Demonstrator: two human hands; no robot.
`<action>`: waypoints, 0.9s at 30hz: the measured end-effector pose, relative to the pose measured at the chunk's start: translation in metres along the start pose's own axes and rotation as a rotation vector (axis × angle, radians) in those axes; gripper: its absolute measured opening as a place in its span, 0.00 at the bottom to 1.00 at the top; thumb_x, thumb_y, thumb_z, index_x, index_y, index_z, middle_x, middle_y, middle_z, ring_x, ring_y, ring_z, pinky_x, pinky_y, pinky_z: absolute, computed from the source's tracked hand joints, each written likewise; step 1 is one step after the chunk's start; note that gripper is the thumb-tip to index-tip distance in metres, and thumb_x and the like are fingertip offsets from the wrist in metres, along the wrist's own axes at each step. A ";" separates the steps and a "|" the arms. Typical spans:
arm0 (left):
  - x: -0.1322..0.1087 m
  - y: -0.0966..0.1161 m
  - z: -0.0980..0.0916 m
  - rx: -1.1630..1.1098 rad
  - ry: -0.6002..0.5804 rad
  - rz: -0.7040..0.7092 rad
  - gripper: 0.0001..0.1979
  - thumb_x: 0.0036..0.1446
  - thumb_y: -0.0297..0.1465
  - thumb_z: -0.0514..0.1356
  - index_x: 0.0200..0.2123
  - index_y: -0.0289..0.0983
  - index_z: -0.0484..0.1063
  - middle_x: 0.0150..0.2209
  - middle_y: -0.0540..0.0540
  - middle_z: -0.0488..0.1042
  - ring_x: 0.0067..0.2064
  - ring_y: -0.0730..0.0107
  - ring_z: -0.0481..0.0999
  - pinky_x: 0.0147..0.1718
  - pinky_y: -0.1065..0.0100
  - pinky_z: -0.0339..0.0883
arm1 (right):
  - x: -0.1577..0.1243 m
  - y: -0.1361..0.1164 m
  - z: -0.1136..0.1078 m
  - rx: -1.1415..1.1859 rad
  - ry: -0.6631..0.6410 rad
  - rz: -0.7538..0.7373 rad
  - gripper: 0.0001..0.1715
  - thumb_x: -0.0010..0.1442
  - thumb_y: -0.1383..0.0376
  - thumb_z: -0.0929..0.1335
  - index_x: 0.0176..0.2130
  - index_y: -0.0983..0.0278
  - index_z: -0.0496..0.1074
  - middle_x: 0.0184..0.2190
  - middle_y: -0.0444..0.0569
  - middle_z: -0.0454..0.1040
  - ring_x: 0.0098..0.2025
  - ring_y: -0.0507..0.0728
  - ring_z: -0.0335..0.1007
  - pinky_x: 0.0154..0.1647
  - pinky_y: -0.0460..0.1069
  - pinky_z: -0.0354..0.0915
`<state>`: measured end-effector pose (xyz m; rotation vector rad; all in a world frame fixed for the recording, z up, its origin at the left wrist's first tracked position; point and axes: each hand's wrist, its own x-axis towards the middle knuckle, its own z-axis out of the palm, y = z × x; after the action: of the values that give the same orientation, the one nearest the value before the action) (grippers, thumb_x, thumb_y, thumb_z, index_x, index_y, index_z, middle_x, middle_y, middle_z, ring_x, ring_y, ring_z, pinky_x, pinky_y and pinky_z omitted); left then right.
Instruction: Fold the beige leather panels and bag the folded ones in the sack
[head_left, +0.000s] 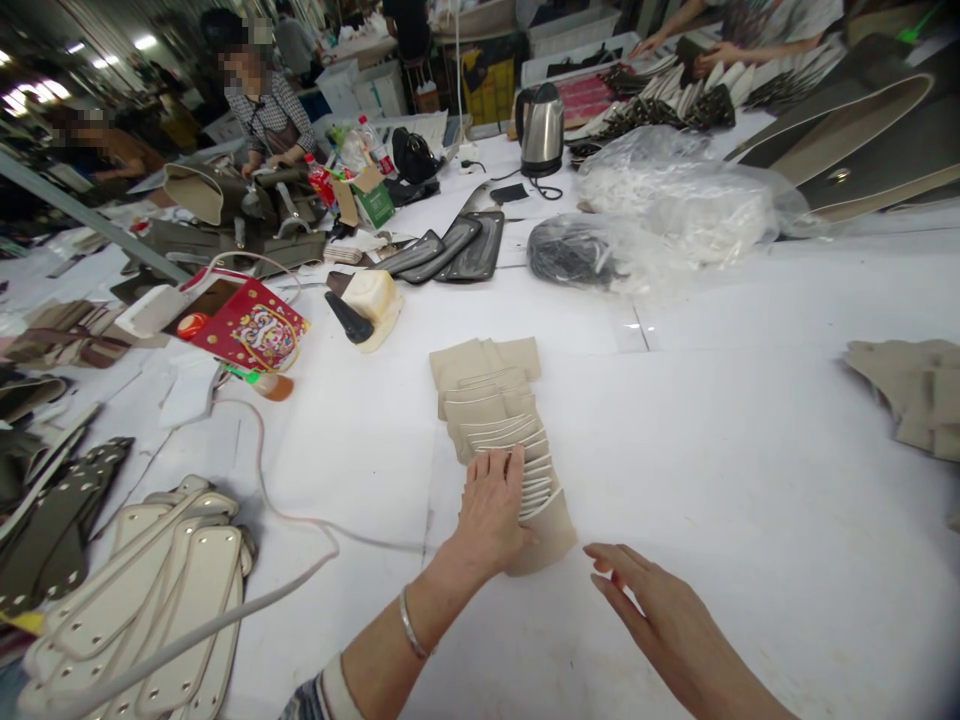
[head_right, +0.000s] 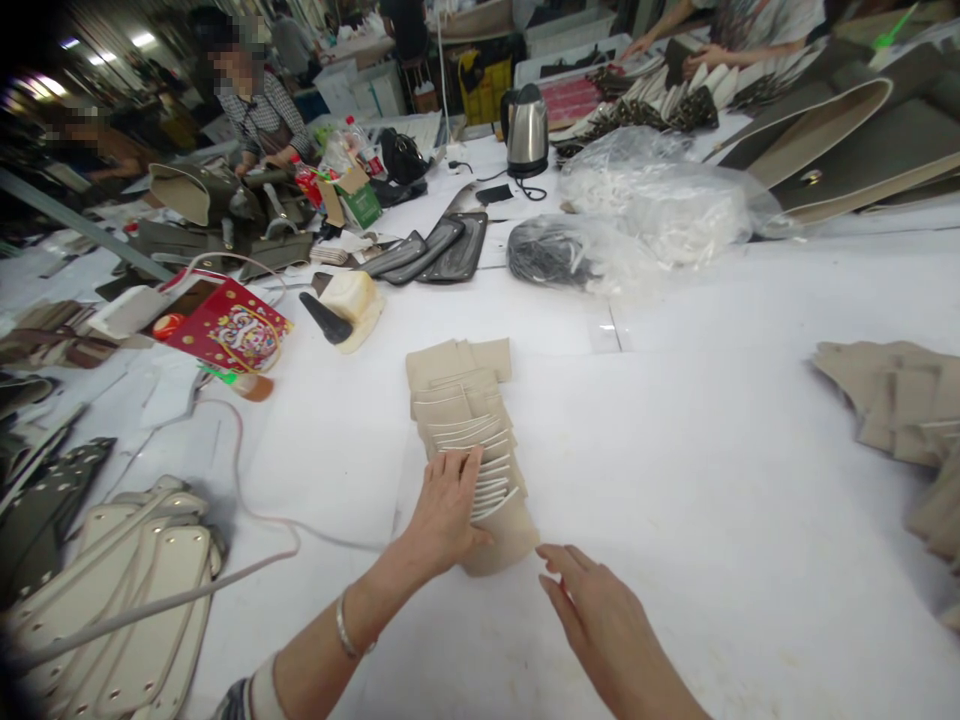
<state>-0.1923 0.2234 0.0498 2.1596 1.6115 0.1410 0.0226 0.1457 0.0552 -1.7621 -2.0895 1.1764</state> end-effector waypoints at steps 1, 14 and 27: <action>0.000 0.000 0.000 0.001 0.009 0.002 0.61 0.26 0.33 0.76 0.63 0.35 0.50 0.55 0.38 0.63 0.54 0.49 0.61 0.57 0.48 0.61 | 0.000 0.000 0.001 -0.001 0.002 -0.003 0.23 0.68 0.54 0.55 0.50 0.61 0.70 0.44 0.49 0.74 0.41 0.56 0.73 0.42 0.54 0.71; -0.015 0.005 0.012 0.035 0.094 0.039 0.53 0.39 0.26 0.70 0.65 0.34 0.44 0.62 0.37 0.59 0.60 0.45 0.58 0.60 0.46 0.58 | 0.013 -0.007 -0.014 -0.167 0.205 -0.198 0.27 0.67 0.57 0.61 0.62 0.59 0.55 0.58 0.51 0.62 0.59 0.56 0.60 0.56 0.54 0.65; -0.078 -0.043 0.016 -0.677 0.103 -0.147 0.52 0.47 0.45 0.66 0.66 0.41 0.38 0.69 0.37 0.44 0.70 0.50 0.42 0.66 0.43 0.40 | 0.080 -0.070 0.003 -0.577 -0.068 -0.444 0.29 0.45 0.61 0.75 0.45 0.67 0.66 0.36 0.49 0.69 0.42 0.61 0.66 0.68 0.65 0.31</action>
<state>-0.2498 0.1560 0.0322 1.5305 1.4843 0.6572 -0.0563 0.2163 0.0705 -1.3083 -2.8633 0.5503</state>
